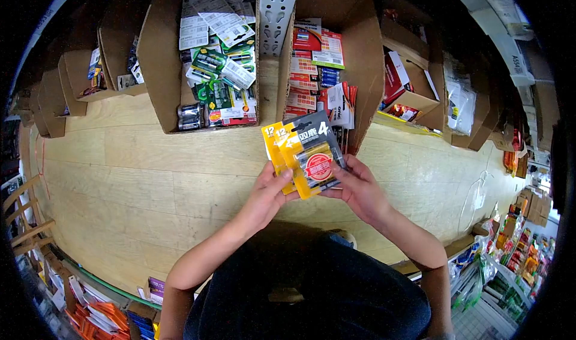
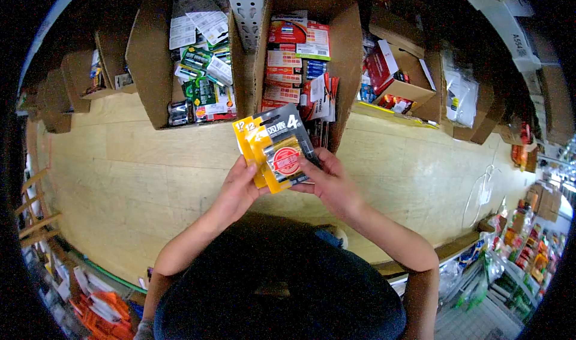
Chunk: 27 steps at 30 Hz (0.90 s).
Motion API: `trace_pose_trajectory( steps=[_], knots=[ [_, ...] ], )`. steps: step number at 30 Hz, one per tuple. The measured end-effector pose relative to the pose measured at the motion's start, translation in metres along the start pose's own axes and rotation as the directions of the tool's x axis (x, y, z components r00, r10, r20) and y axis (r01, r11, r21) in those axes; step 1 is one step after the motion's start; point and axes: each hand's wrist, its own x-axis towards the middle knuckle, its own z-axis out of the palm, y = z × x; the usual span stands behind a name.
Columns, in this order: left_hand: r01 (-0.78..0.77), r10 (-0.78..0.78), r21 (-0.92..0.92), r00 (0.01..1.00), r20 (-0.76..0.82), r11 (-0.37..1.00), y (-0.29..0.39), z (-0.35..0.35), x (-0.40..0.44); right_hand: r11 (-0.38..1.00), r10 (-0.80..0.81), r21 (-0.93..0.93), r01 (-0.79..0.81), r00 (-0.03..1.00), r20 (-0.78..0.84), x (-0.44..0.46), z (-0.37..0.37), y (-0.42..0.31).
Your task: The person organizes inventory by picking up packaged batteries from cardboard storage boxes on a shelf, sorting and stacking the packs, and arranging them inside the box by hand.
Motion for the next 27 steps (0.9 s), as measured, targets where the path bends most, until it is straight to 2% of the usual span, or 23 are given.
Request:
trace_pose_trajectory(
  steps=[1,2,3,4,5,6,8,10,13,15,16,17,19,21,22,23,24,25,26,27],
  knots=[
    [0.002,-0.001,0.033,1.000,-0.019,0.999,-0.001,0.000,-0.001,0.940,-0.055,-0.335,0.066,0.998,0.044,0.001,0.000,-0.001],
    [0.002,-0.001,0.034,1.000,-0.017,0.999,-0.002,0.001,-0.002,0.767,-0.093,-0.626,0.137,0.990,0.103,0.001,0.001,-0.001],
    [0.024,-0.023,0.051,1.000,-0.016,0.998,-0.003,0.002,-0.004,0.573,-0.186,-0.787,0.228,0.972,0.146,-0.001,0.008,-0.001],
    [0.046,-0.045,0.068,0.999,-0.017,0.997,-0.004,0.003,-0.005,0.574,-0.187,-0.786,0.229,0.971,0.146,-0.004,0.010,-0.002],
    [0.041,-0.039,0.035,0.997,-0.068,0.999,-0.003,0.004,-0.006,0.244,-0.245,-0.920,0.308,0.937,0.249,-0.005,0.011,-0.002],
    [0.044,-0.042,0.038,0.997,-0.067,0.998,-0.005,0.001,-0.006,-0.118,-0.261,-0.933,0.340,0.896,0.360,-0.006,0.012,-0.002],
    [-0.110,0.132,0.166,0.983,-0.126,0.980,-0.009,-0.003,-0.005,-0.161,-0.274,-0.929,0.333,0.889,0.367,-0.002,0.009,-0.001],
    [-0.085,0.106,0.140,0.983,-0.149,0.987,-0.006,-0.002,-0.006,-0.246,-0.234,-0.877,0.413,0.853,0.468,-0.001,0.010,-0.002],
    [-0.051,0.069,0.106,0.982,-0.173,0.993,-0.005,-0.007,-0.005,-0.307,-0.247,-0.884,0.352,0.868,0.431,0.008,0.019,-0.031],
    [-0.039,0.055,0.097,0.984,-0.170,0.995,-0.004,-0.008,-0.005,-0.307,-0.484,-0.871,0.384,0.725,0.490,0.034,0.020,-0.053],
    [-0.009,0.029,0.103,0.981,-0.190,0.995,-0.003,-0.008,-0.005,-0.424,-0.507,-0.841,0.337,0.681,0.529,0.053,0.021,-0.069],
    [0.023,0.000,0.109,0.977,-0.212,0.994,-0.003,-0.008,-0.005,-0.482,-0.493,-0.829,0.285,0.694,0.525,0.077,0.018,-0.079],
    [0.038,-0.017,0.099,0.977,-0.213,0.994,-0.006,-0.009,-0.005,-0.787,-0.418,-0.584,0.199,0.525,0.741,0.132,-0.003,-0.089],
    [0.061,-0.047,0.064,0.979,-0.200,0.996,-0.007,-0.011,-0.006,-0.792,-0.371,-0.589,0.160,0.641,0.672,0.180,-0.010,-0.098],
    [0.062,-0.048,0.067,0.979,-0.197,0.996,-0.007,-0.012,-0.006,-0.560,-0.442,-0.810,0.172,0.766,0.468,0.192,-0.003,-0.106],
    [0.064,-0.050,0.066,0.981,-0.188,0.996,-0.007,-0.013,-0.006,-0.279,-0.430,-0.952,0.128,0.869,0.243,0.204,0.005,-0.111],
    [0.067,-0.055,0.063,0.982,-0.182,0.996,-0.008,-0.013,-0.007,-0.279,-0.429,-0.952,0.129,0.870,0.243,0.217,0.009,-0.113],
    [0.074,-0.060,0.062,0.977,-0.206,0.995,-0.008,-0.012,-0.008,0.085,-0.530,-0.996,0.010,0.847,-0.037,0.234,0.009,-0.112],
    [0.071,-0.057,0.061,0.976,-0.210,0.996,-0.008,-0.014,-0.007,0.446,-0.517,-0.891,-0.080,0.790,-0.330,0.253,0.006,-0.110],
    [0.074,-0.057,0.080,0.979,-0.197,0.994,-0.009,-0.016,-0.007,0.575,-0.553,-0.818,-0.019,0.727,-0.407,0.275,-0.002,-0.105]
  ],
)
